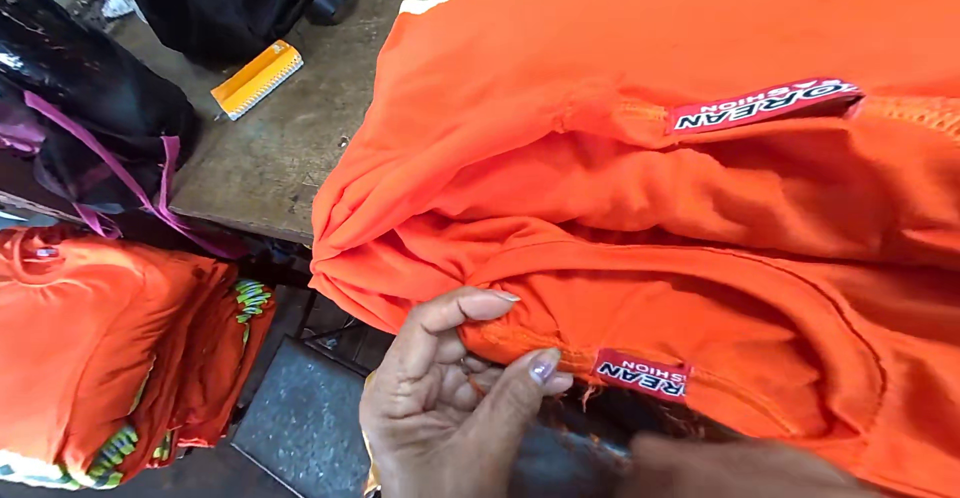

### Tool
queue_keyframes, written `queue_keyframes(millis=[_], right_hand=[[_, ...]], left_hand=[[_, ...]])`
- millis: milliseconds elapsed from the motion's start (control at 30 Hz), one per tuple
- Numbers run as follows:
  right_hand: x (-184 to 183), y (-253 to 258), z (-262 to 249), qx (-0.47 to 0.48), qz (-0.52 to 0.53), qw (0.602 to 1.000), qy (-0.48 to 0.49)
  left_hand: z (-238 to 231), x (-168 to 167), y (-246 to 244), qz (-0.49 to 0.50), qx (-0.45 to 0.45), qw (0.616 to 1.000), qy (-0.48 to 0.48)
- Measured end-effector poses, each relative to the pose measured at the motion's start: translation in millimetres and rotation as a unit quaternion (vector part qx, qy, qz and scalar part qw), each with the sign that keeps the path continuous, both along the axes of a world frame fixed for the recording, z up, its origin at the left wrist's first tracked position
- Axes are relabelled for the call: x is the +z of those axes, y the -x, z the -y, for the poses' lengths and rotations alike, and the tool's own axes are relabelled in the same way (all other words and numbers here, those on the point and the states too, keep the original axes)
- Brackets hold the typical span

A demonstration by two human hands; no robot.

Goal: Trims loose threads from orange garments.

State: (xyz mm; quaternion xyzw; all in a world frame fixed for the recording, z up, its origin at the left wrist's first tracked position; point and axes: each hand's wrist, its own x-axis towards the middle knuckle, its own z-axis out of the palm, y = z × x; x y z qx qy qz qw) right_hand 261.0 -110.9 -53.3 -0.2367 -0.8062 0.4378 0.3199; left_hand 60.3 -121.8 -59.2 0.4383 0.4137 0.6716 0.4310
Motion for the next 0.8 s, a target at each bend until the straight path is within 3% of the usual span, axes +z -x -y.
queue_keyframes(millis=[133, 200, 367, 533, 700, 800], right_hand=[[15.4, -4.5, -17.5, -0.186, 0.004, 0.982, 0.016], [15.5, 5.4, -25.3, -0.214, 0.008, 0.977, -0.012], [4.1, 32.2, -36.8, -0.225, -0.017, 0.965, -0.135], [3.8, 26.1, -30.4, -0.199, 0.056, 0.942, -0.265], [2.5, 20.4, -16.0, -0.092, 0.068, 0.963, -0.245], [0.8, 15.7, -9.6, -0.096, 0.082, 0.961, -0.244]], left_hand=[[1.7, 1.5, 0.6, 0.010, -0.008, 1.000, 0.014], [1.8, 2.1, 1.6, 0.010, -0.012, 1.000, 0.013], [3.0, 2.1, 4.6, 0.012, -0.019, 1.000, 0.006], [4.7, 3.1, 9.0, 0.049, -0.043, 0.998, 0.017], [1.2, 3.1, 2.1, 0.082, -0.030, 0.996, 0.033], [1.1, 2.5, 2.2, 0.059, -0.025, 0.997, 0.035]])
